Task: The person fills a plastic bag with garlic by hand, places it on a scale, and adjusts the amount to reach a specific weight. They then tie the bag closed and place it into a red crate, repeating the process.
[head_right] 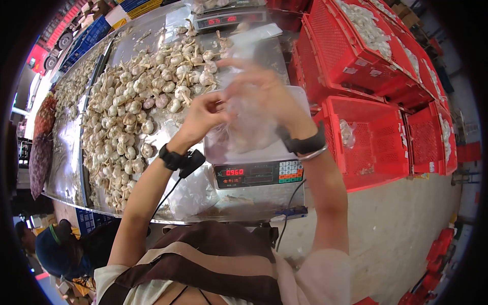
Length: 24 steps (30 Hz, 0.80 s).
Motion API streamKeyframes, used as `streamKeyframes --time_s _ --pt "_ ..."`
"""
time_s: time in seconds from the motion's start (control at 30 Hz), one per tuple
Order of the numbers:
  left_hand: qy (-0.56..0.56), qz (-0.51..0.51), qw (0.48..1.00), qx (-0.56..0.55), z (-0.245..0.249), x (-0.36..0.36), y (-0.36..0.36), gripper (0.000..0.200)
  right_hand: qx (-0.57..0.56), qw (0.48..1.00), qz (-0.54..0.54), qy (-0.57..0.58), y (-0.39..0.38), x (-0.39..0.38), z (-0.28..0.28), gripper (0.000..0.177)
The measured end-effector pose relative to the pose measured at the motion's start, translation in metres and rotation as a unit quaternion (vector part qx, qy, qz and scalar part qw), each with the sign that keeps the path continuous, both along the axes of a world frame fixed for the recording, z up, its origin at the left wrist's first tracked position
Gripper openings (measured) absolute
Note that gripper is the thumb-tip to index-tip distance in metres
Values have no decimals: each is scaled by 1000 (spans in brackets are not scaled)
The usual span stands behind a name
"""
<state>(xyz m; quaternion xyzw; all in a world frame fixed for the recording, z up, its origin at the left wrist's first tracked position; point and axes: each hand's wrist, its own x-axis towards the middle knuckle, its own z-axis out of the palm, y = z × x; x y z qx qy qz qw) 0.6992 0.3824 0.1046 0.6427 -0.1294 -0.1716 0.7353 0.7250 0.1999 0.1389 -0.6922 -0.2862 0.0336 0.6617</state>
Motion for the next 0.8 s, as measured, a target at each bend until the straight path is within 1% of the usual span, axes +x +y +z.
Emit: streamKeyframes --time_s 0.07,0.1,0.17,0.2,0.23,0.27,0.3,0.37,0.4,0.43,0.47,0.5,0.53,0.57,0.6,0.63,0.67,0.7,0.73,0.77,0.8 --pt "-86 28 995 40 6 -2 -16 21 -71 989 34 -123 16 -10 7 12" --pt "-85 27 995 40 4 1 -16 21 -71 989 33 -122 10 -6 2 12" --pt "-82 12 972 219 -2 10 -11 18 -161 985 -53 -13 -7 5 -11 13" --pt "-80 12 972 220 -4 12 -8 18 -160 986 -53 -12 -12 3 -14 13" --pt "-77 24 985 150 -7 13 -5 14 -141 984 -46 101 -15 -3 -14 15" --pt "-73 37 994 79 -7 13 -4 10 -120 969 -39 212 -16 -8 -15 18" --pt "-72 37 994 80 -6 11 -4 10 -119 969 -38 214 -12 -12 -19 18" --pt "-131 69 979 139 0 3 -8 7 -9 981 43 191 0 -15 -36 24" --pt "-131 68 979 139 1 2 -8 7 -43 995 54 67 3 -10 -47 24" --pt "-298 66 934 184 1 0 -8 10 -42 995 53 68 3 -9 -51 24" --pt "-456 62 860 222 1 -1 -8 14 -178 983 -48 -8 5 -9 -50 23" --pt "-455 60 860 222 0 -4 -7 14 -309 936 -147 -84 7 -10 -50 22" --pt "-430 75 874 214 -3 -6 -5 18 -240 944 -193 -122 10 -6 -64 17" --pt "-403 91 887 206 -6 -8 -2 22 -240 944 -193 -122 10 -4 -71 17" --pt "-403 92 887 207 -10 -8 1 22 -206 962 -160 -82 12 -1 -77 13" --pt "-374 118 894 217 -15 -8 6 22 -171 976 -126 -43 13 0 -80 11" --pt "-345 144 899 227 -17 -8 8 23 -170 977 -125 -44 14 -2 -73 11" --pt "-344 145 899 228 -18 -9 9 23 -70 992 -72 77 17 -8 -61 11" --pt "-341 150 897 237 -18 -11 10 23 30 980 -16 196 18 -12 -55 12" --pt "-337 156 895 246 -19 -13 11 22 29 980 -15 197 16 -10 -56 12" --pt "-336 157 895 247 -22 -15 12 22 -17 986 16 166 9 -7 -57 12"
